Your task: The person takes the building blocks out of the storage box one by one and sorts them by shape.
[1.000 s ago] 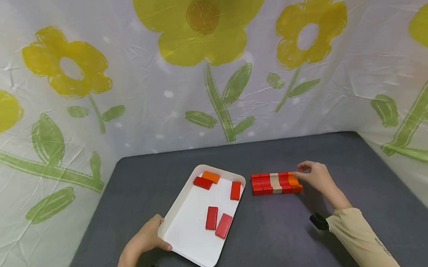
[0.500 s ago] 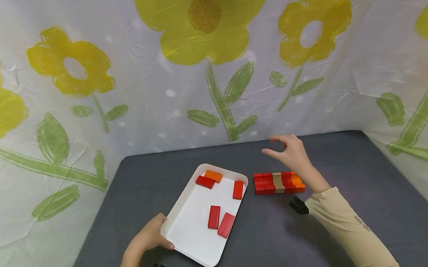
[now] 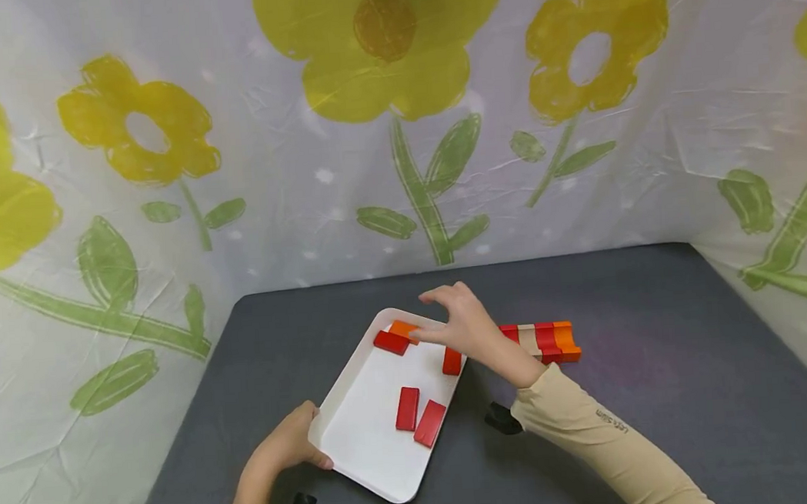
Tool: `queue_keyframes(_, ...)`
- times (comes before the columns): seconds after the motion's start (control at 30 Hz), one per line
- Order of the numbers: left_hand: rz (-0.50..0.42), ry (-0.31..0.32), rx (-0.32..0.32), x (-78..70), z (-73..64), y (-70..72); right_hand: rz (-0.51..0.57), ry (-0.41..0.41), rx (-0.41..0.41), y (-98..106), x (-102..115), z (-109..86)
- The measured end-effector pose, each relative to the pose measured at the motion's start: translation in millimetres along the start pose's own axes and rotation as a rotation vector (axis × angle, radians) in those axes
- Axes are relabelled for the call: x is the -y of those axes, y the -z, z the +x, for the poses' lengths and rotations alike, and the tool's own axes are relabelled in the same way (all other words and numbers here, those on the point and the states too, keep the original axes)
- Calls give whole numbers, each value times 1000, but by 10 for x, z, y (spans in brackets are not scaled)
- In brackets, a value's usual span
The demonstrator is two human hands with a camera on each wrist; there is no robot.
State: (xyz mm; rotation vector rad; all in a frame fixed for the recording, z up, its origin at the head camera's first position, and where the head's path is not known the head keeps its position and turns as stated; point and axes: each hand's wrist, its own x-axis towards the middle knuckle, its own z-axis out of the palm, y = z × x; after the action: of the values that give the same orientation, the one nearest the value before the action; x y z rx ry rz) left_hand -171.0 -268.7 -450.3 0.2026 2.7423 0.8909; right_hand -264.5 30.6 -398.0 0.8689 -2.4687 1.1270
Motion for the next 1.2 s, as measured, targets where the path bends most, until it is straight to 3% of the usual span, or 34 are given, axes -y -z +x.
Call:
queue_keyframes(0.23,3,-46,53,69,-88,-87,-76,-77,195,-500,-19,-260)
queue_keyframes(0.43,2,-74,24,69,-62,-72,-167,-37,268,-694,-58,-362)
queue_keyframes(0.57,4,-64,8,63,-55,-37,-297,-16,345,-799,-40,-422)
queue_keyframes(0.7,3,-94,6,67,-43,-22,-411,-47,431,-889,-27,-490)
queue_keyframes(0.9,-8,-102,1,56,-16,0,-451,-85,447,-963,-47,-540)
queue_keyframes(1.2,5,-96,-2,75,-3,-13,-376,-53,417,-998,-58,-544)
